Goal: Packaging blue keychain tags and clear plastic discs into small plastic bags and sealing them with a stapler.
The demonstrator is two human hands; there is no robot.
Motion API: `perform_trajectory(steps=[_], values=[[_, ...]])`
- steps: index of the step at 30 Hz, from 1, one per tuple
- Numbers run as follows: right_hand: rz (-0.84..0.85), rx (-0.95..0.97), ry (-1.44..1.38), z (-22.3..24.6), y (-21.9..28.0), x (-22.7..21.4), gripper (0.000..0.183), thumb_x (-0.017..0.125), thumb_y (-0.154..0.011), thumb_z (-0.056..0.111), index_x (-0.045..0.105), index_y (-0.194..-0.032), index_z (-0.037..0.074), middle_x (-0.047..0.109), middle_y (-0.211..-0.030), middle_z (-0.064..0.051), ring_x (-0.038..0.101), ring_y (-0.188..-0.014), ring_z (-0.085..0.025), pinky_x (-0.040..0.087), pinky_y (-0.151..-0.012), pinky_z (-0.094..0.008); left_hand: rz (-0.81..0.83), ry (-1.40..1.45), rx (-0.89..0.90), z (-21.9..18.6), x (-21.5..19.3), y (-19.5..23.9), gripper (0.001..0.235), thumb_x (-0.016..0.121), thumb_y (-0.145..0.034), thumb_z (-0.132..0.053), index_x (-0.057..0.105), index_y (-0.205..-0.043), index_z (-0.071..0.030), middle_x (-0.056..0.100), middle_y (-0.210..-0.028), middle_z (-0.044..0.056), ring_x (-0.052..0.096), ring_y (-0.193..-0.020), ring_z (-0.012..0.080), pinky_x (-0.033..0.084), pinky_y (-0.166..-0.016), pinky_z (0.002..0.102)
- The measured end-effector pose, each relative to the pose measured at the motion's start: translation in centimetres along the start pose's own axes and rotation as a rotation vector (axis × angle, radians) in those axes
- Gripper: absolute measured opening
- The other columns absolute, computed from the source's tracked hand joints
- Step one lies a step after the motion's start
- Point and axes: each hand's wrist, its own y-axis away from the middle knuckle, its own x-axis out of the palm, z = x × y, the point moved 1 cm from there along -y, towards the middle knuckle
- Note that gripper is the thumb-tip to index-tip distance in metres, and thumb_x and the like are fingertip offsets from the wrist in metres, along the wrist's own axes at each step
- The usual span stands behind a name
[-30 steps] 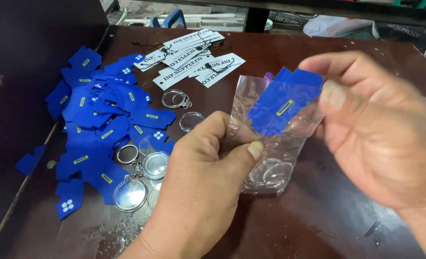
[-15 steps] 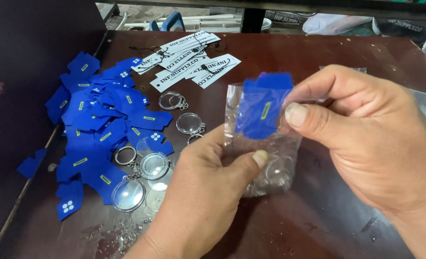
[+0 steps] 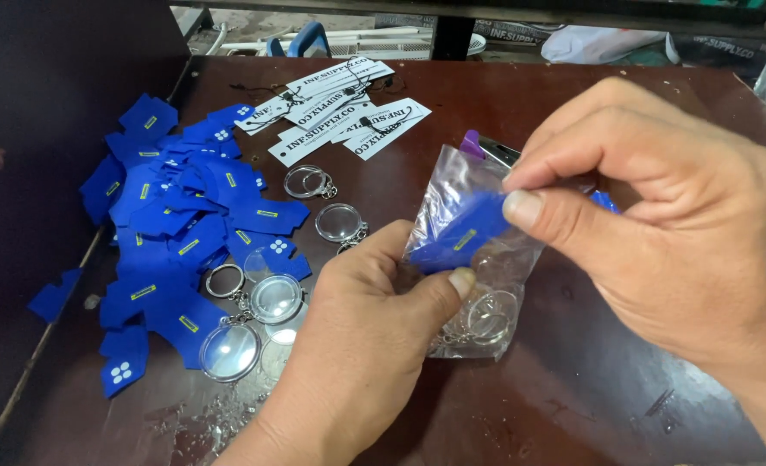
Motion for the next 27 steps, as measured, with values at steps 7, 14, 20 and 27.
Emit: perform_trajectory(steps=[7, 14, 20, 27], values=[[0.028, -0.019, 0.051, 0.0, -0.8, -1.0, 0.007, 0.077, -0.090, -0.007, 0.071, -0.088, -0.004, 0.071, -0.104, -0.017, 0.067, -0.095, -0.022, 0.051, -0.083, -0.029, -0.051, -0.190, 0.307, -0.6, -0.9, 0.5, 0.070, 0.080, -0.072, -0.017, 0.057, -0.138, -0.015, 0.070, -0.124, 0.008, 0.069, -0.109, 0.0128, 0.059, -0.089, 0.027], [0.025, 0.129, -0.009, -0.1, -1.7, -1.7, 0.007, 0.075, -0.092, -0.002, 0.068, -0.090, -0.003, 0.072, -0.109, -0.016, 0.068, -0.105, -0.021, 0.050, -0.080, -0.028, -0.193, -0.413, 0.330, -1.3, -1.7, 1.6, 0.078, 0.071, -0.071, -0.044, 0.057, -0.144, -0.022, 0.071, -0.134, 0.004, 0.069, -0.126, 0.0115, 0.057, -0.097, 0.030], [-0.052, 0.544, -0.238, 1.0, -2.7, -1.3, 0.006, 0.072, -0.086, -0.003, 0.071, -0.090, -0.001, 0.080, -0.100, -0.011, 0.070, -0.080, -0.016, 0.059, -0.067, -0.025, -0.079, 0.035, -0.100, -1.9, 0.5, 1.3, 0.055, 0.077, -0.072, 0.000, 0.071, -0.127, -0.006, 0.078, -0.084, 0.014, 0.065, -0.066, 0.0154, 0.057, -0.063, 0.030], [-0.224, 0.703, -0.517, -0.9, -2.6, -1.8, 0.006, 0.065, -0.098, 0.002, 0.060, -0.095, 0.004, 0.075, -0.097, -0.010, 0.072, -0.077, -0.020, 0.063, -0.057, -0.034, -0.078, 0.551, -0.248, 1.0, 2.1, 0.3, 0.028, 0.071, -0.086, 0.001, 0.050, -0.103, -0.009, 0.075, -0.099, 0.023, 0.078, -0.090, 0.0362, 0.055, -0.054, 0.028]])
